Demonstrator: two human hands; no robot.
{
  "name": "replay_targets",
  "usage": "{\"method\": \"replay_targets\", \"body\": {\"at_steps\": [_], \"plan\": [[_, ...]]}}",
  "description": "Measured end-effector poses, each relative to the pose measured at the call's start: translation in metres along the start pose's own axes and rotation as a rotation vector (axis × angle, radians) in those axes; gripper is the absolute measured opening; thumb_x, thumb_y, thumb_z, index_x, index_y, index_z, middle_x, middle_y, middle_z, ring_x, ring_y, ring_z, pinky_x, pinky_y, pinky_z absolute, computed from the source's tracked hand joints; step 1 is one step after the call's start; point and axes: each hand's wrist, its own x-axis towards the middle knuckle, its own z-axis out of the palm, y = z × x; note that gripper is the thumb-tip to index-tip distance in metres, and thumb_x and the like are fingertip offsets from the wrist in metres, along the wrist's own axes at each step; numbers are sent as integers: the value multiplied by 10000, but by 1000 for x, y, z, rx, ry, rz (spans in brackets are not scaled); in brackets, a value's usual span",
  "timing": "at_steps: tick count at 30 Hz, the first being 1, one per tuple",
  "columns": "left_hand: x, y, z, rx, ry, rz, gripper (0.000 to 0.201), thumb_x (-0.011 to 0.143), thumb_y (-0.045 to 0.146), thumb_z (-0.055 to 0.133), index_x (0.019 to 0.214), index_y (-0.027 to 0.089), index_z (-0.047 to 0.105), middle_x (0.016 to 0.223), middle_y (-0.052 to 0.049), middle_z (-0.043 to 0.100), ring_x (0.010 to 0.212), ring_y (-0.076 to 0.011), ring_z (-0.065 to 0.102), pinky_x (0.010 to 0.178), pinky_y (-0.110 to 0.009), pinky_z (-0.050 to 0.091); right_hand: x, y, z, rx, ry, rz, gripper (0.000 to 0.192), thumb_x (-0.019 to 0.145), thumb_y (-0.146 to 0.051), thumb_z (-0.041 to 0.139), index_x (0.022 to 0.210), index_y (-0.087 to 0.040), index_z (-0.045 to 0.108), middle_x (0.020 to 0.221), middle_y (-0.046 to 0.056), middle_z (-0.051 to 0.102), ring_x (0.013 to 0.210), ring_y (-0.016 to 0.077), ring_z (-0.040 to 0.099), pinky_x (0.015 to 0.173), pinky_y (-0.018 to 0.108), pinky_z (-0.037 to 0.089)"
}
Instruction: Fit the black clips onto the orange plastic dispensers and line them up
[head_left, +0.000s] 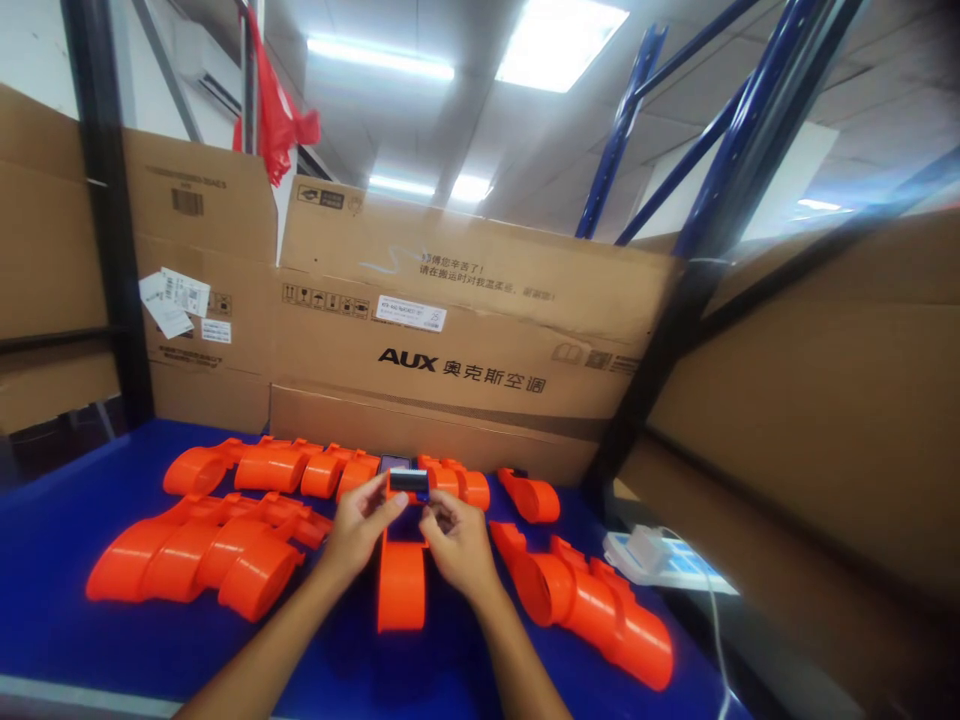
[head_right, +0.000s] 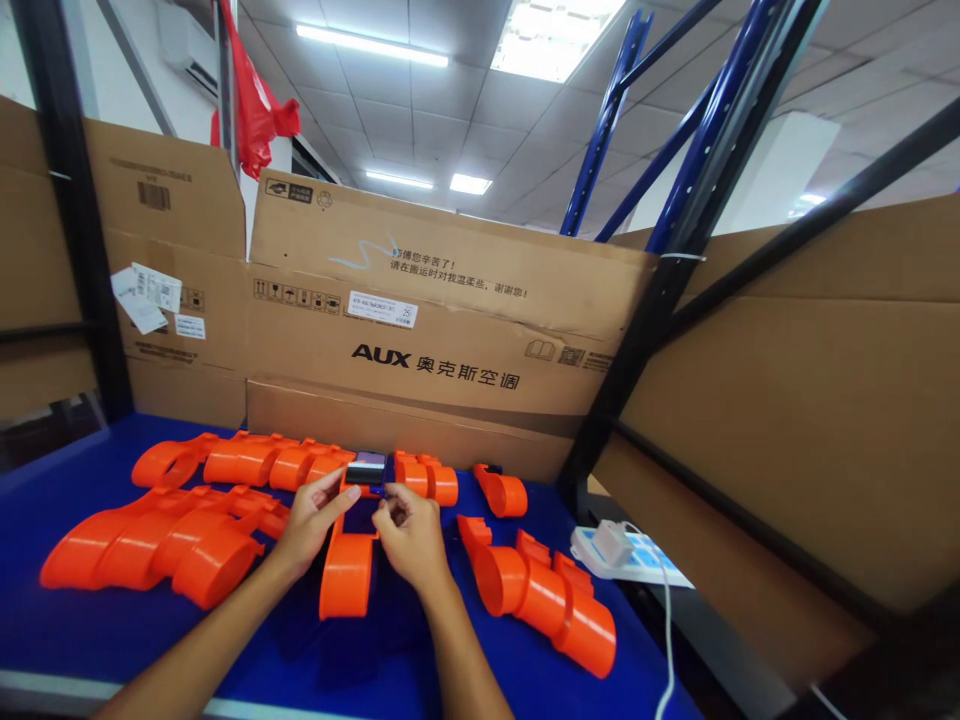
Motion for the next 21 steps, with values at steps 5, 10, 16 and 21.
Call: {"method": "replay_targets", "body": {"at_steps": [5, 10, 16, 21], "plan": [[-1, 2, 1, 31, -41, 20, 364, 746, 354, 784, 1058, 168, 759, 997, -86, 759, 960, -273, 683, 885, -346, 518, -2, 1, -1, -30, -16, 13, 215, 843, -285, 510, 786, -180, 689, 585, -29, 432, 522, 109, 373, 463, 195, 300], [-2, 5, 3, 29, -43, 27, 330, 738, 349, 787, 1017, 174, 770, 929, -76, 760, 889, -263, 688, 834, -339, 529, -2, 0, 1, -27, 4, -1, 236, 834, -270, 497, 758, -183, 703, 566, -32, 439, 505, 110, 370, 456, 200, 294], [-1, 0, 0, 60, -21, 37, 339, 772, 385, 756, 1035, 170, 756, 910, -77, 759, 877, -256, 695, 845, -351, 533, -2, 2, 2, 0, 14, -5, 223, 833, -259, 514, 824, -182, 723, 574, -28, 483, 505, 108, 392, 462, 198, 335], [-1, -1, 0, -9, 4, 40, 369, 776, 401, 755, 1060, 166, 739, 992, -98, 758, 947, -274, 694, 920, -387, 507, 0, 6, 6, 79, 81, 43, 199, 798, -281, 562, 812, -163, 721, 578, -29, 505, 514, 109, 435, 487, 209, 387]]}}
